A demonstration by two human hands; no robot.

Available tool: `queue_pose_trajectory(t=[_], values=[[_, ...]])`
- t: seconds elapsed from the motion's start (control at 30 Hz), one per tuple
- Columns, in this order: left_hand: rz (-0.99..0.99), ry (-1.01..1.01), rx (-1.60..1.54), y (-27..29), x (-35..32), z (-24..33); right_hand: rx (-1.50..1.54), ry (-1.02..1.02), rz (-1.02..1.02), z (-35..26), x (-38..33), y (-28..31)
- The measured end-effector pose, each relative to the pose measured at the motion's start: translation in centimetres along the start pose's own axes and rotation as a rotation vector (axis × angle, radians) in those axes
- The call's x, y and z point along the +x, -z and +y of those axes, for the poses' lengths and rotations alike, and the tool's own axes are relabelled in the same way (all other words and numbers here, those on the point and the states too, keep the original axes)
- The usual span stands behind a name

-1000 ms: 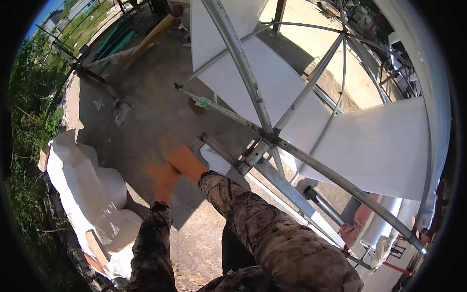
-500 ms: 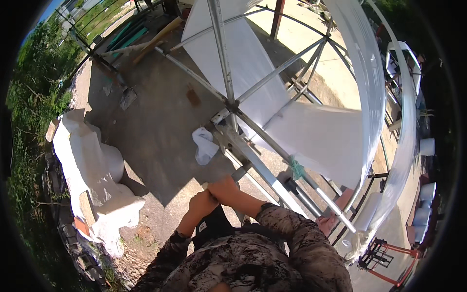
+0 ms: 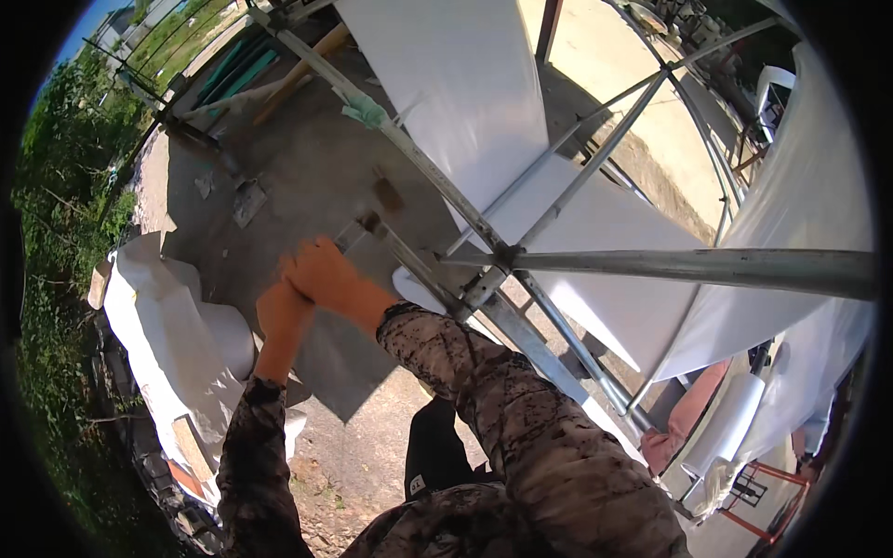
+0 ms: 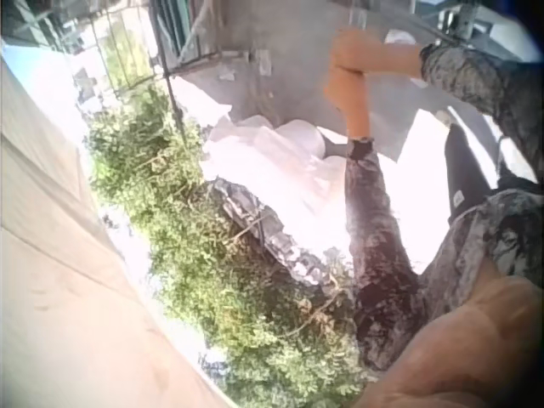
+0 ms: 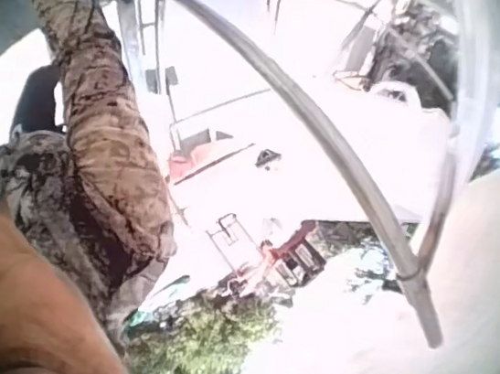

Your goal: The recorder is covering a large metal frame with plastic sheets, using a crank to roll out the material and tape to secure it.

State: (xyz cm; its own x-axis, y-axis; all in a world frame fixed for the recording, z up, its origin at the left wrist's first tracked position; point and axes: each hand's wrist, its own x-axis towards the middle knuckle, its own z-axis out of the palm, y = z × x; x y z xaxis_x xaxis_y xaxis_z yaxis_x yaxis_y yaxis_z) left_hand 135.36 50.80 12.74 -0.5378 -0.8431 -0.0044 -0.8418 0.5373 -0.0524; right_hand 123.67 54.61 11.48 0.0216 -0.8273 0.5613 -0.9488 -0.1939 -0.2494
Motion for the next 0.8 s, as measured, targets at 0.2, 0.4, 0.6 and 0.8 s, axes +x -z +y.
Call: queue_pose_trajectory(t=[0.2, 0.4, 0.6, 0.8], values=[[-0.377, 0.001, -0.179, -17.6, -3.1, 2.9, -0.066, -0.170, -0.329, 2.7, -12.6, -12.7], [-0.597, -0.069, -0.305, -22.8, -18.8, 10.8, 0.013, -0.309, -0.532, -1.0, -30.8, -8.9], [-0.621, -0.181, -0.509, -9.7, -29.7, 14.7, 0.045, -0.205, -0.847, -7.4, -32.4, 11.1], [-0.060, -0.199, -0.302, 9.2, -24.8, 12.0, -0.055, 0.029, -0.255, -8.7, -18.2, 21.6]])
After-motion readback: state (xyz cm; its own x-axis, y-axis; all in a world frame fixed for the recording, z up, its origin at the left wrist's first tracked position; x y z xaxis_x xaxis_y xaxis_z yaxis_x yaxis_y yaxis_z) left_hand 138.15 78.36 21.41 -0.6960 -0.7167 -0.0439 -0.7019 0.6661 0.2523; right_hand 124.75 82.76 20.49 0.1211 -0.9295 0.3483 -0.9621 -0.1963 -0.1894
